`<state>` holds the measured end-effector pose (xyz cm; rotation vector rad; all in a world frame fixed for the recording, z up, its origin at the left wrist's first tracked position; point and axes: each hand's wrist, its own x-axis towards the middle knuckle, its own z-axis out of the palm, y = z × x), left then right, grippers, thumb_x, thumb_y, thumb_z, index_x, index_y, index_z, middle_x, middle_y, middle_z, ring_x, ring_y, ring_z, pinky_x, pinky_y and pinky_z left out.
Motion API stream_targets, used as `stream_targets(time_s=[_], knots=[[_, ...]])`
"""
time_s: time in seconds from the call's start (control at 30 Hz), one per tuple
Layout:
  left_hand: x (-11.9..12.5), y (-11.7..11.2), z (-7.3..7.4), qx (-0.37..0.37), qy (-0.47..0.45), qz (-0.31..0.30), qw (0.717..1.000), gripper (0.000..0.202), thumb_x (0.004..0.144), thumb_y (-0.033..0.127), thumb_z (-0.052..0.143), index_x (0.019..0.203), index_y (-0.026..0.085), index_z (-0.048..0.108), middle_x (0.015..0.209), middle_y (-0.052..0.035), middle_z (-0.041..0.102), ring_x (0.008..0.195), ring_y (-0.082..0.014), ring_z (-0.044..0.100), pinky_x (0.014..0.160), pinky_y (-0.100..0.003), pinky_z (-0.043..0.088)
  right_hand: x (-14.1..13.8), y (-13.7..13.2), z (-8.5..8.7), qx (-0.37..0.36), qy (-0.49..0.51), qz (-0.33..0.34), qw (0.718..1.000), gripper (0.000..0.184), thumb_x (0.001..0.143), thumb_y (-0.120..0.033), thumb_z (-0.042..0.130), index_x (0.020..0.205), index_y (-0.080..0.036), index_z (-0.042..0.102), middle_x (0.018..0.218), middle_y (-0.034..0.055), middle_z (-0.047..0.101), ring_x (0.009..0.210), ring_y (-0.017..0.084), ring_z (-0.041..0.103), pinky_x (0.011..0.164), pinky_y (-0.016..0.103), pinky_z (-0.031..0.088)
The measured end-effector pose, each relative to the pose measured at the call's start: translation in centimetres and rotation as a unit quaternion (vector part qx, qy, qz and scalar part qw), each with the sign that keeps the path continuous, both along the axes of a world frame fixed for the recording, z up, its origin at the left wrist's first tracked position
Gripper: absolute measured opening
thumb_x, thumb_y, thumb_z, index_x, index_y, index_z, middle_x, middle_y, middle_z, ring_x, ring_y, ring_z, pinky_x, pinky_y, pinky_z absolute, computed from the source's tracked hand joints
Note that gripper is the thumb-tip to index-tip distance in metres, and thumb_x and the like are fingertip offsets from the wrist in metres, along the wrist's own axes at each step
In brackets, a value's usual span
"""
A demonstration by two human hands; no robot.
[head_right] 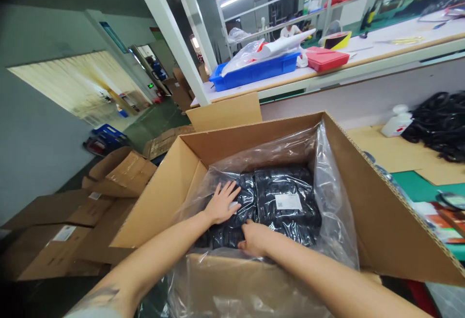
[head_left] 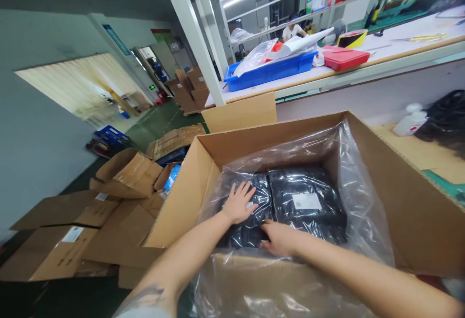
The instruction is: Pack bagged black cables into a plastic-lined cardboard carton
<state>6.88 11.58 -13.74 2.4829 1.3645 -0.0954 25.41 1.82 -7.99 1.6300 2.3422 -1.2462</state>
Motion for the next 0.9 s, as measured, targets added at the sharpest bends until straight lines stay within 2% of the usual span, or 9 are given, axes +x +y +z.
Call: stream_targets(time_s=[0.07, 0.13, 0.27, 0.4, 0.53, 0.63, 0.73, 0.83, 0.9], knots=[[0.3, 0.7, -1.1, 0.009, 0.008, -0.031, 0.999, 0.067, 0.094, 0.051, 0.049, 0.153, 0.026, 0.032, 0.165, -0.0052, 0.019, 0.153, -0.0265, 0.011, 0.123, -0.051, -0.003, 1.6, -0.9, 0.9, -0.001, 0.002, -0.002, 1.0, 0.031, 0.09, -0.031, 0.062, 0.112, -0.011, 0.07, 0.114, 0.0191, 0.071, 0.103, 0.034, 0.069, 0.088, 0.041, 0.054], [0.5, 1.2, -2.3, 0.018, 0.014, -0.04, 0.999, 0.068, 0.095, 0.05, 0.047, 0.155, 0.024, 0.028, 0.166, -0.0077, 0.016, 0.153, -0.0278, 0.009, 0.122, -0.055, -0.003, 3.6, -2.2, 1.5, 0.003, -0.008, -0.022, 1.0, 0.033, 0.095, -0.035, 0.053, 0.114, -0.012, 0.069, 0.11, 0.0194, 0.073, 0.103, 0.037, 0.069, 0.087, 0.046, 0.054], [0.5, 1.3, -3.6, 0.034, 0.014, -0.038, 0.999, 0.067, 0.097, 0.051, 0.042, 0.155, 0.022, 0.026, 0.166, -0.0105, 0.014, 0.153, -0.0298, 0.006, 0.121, -0.057, -0.001, 7.5, -6.1, 0.8, 0.079, -0.046, -0.1, 0.991, 0.043, 0.1, -0.042, 0.041, 0.116, -0.013, 0.068, 0.113, 0.0194, 0.072, 0.103, 0.037, 0.068, 0.09, 0.052, 0.052], [0.3, 1.2, -3.5, 0.031, 0.004, -0.035, 0.999, 0.066, 0.096, 0.048, 0.045, 0.154, 0.021, 0.029, 0.165, -0.0115, 0.017, 0.153, -0.0303, 0.009, 0.122, -0.056, 0.0, 9.2, -9.1, -0.2, 0.146, -0.069, -0.161, 0.974, 0.05, 0.101, -0.048, 0.032, 0.094, -0.019, 0.072, 0.094, 0.0142, 0.075, 0.088, 0.035, 0.071, 0.08, 0.051, 0.054], [1.2, 1.4, -2.4, 0.005, -0.026, -0.015, 1.0, 0.064, 0.093, 0.042, 0.049, 0.152, 0.02, 0.034, 0.165, -0.0125, 0.019, 0.152, -0.0316, 0.01, 0.122, -0.056, -0.002, 9.3, -9.5, 0.6, 0.113, -0.112, -0.162, 0.974, 0.053, 0.103, -0.044, 0.026, 0.082, -0.021, 0.069, 0.083, 0.0116, 0.074, 0.082, 0.035, 0.071, 0.075, 0.05, 0.053], [3.4, 0.7, -0.9, -0.041, -0.076, 0.021, 0.996, 0.057, 0.093, 0.038, 0.05, 0.145, 0.018, 0.043, 0.161, -0.0142, 0.03, 0.151, -0.0328, 0.017, 0.123, -0.053, 0.004, 9.8, -9.1, 1.6, 0.07, -0.166, -0.148, 0.972, 0.055, 0.103, -0.043, 0.025, 0.082, -0.019, 0.069, 0.084, 0.0144, 0.075, 0.082, 0.038, 0.072, 0.075, 0.051, 0.053], [6.7, -1.0, 0.2, -0.125, -0.141, 0.077, 0.979, 0.047, 0.094, 0.046, 0.048, 0.133, 0.021, 0.053, 0.137, -0.0122, 0.056, 0.132, -0.0283, 0.048, 0.115, -0.044, 0.031, 10.7, -9.0, 1.8, 0.078, -0.188, -0.121, 0.972, 0.054, 0.104, -0.037, 0.025, 0.084, -0.016, 0.071, 0.085, 0.0155, 0.075, 0.085, 0.037, 0.072, 0.086, 0.055, 0.05], [9.5, -3.1, 0.6, -0.233, -0.182, 0.192, 0.936, 0.048, 0.096, 0.057, 0.042, 0.123, 0.019, 0.055, 0.107, -0.0096, 0.066, 0.099, -0.0239, 0.064, 0.093, -0.043, 0.05, 11.3, -9.5, 1.4, 0.133, -0.145, -0.101, 0.975, 0.053, 0.105, -0.029, 0.023, 0.083, -0.016, 0.07, 0.084, 0.0115, 0.075, 0.084, 0.031, 0.072, 0.105, 0.055, 0.039], [10.6, -4.3, 0.5, -0.315, -0.193, 0.268, 0.89, 0.049, 0.096, 0.059, 0.041, 0.116, 0.016, 0.056, 0.095, -0.0078, 0.066, 0.08, -0.0203, 0.065, 0.077, -0.04, 0.054, 11.5, -9.9, 1.0, 0.157, -0.125, -0.116, 0.973, 0.053, 0.105, -0.03, 0.023, 0.08, -0.018, 0.068, 0.081, 0.0096, 0.074, 0.083, 0.029, 0.071, 0.101, 0.052, 0.042]])
